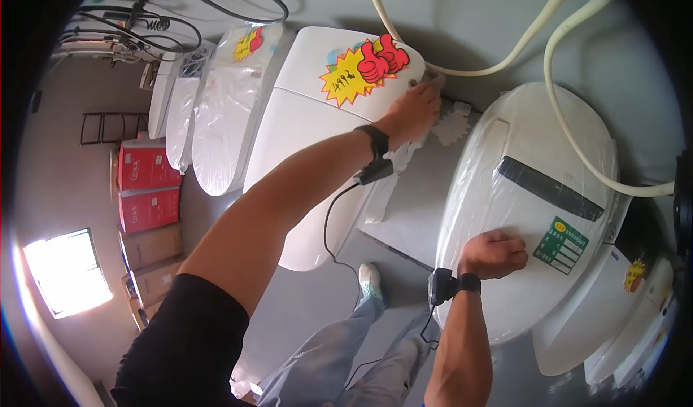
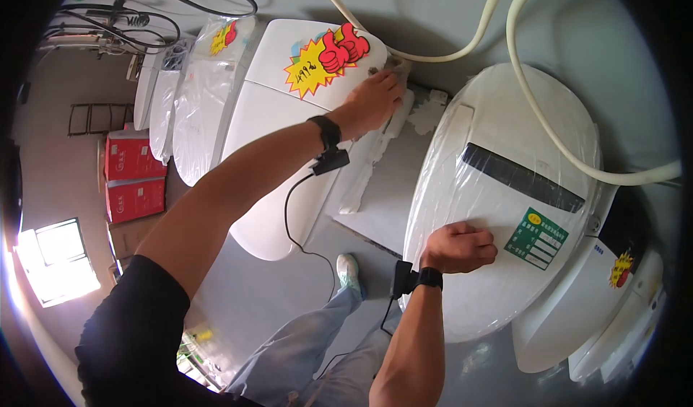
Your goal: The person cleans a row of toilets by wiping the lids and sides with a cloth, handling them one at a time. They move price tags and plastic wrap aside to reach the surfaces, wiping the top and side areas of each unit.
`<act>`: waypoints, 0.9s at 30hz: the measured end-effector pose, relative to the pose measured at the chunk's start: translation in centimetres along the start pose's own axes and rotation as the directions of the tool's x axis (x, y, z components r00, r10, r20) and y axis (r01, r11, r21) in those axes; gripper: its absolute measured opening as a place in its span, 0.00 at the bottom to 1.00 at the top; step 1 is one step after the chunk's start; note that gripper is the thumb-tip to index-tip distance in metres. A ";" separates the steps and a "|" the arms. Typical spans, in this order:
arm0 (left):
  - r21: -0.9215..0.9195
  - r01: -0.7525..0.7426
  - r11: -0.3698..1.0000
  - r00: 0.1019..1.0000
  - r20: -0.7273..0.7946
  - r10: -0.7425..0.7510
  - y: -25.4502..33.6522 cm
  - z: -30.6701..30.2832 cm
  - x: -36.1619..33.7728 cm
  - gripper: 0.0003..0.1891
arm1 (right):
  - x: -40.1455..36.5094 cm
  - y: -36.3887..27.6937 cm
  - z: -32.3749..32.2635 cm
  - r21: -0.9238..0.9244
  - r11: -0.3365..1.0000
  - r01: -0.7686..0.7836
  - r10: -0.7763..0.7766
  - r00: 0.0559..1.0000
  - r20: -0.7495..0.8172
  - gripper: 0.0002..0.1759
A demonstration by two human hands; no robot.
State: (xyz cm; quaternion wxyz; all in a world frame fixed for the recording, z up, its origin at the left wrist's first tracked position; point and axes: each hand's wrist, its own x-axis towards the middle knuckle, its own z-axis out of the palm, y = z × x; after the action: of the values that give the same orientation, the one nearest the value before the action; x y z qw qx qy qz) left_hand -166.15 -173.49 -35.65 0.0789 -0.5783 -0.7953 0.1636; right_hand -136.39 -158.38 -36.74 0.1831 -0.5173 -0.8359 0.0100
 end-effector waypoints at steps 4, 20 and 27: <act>0.003 0.034 0.999 0.998 -0.061 -0.034 3.9 0.4 -4.1 0.09 | 0.0 0.2 0.1 -0.012 1.000 0.022 -0.022 1.000 -0.012 0.07; -0.145 -0.198 0.969 0.852 0.464 0.243 18.6 -3.7 -23.2 0.12 | 0.2 -0.1 -0.1 -0.002 1.000 -0.001 0.001 0.999 0.041 0.08; -0.227 -0.256 0.940 0.901 0.297 0.317 22.9 -4.8 -32.9 0.09 | 0.0 -0.1 0.0 -0.024 1.000 0.006 -0.005 0.999 0.052 0.10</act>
State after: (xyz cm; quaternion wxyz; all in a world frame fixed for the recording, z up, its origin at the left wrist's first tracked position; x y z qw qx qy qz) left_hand -133.70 -197.45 -37.08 -0.1334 -0.6587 -0.7146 0.1941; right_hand -136.46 -158.37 -36.75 0.1552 -0.5167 -0.8419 0.0127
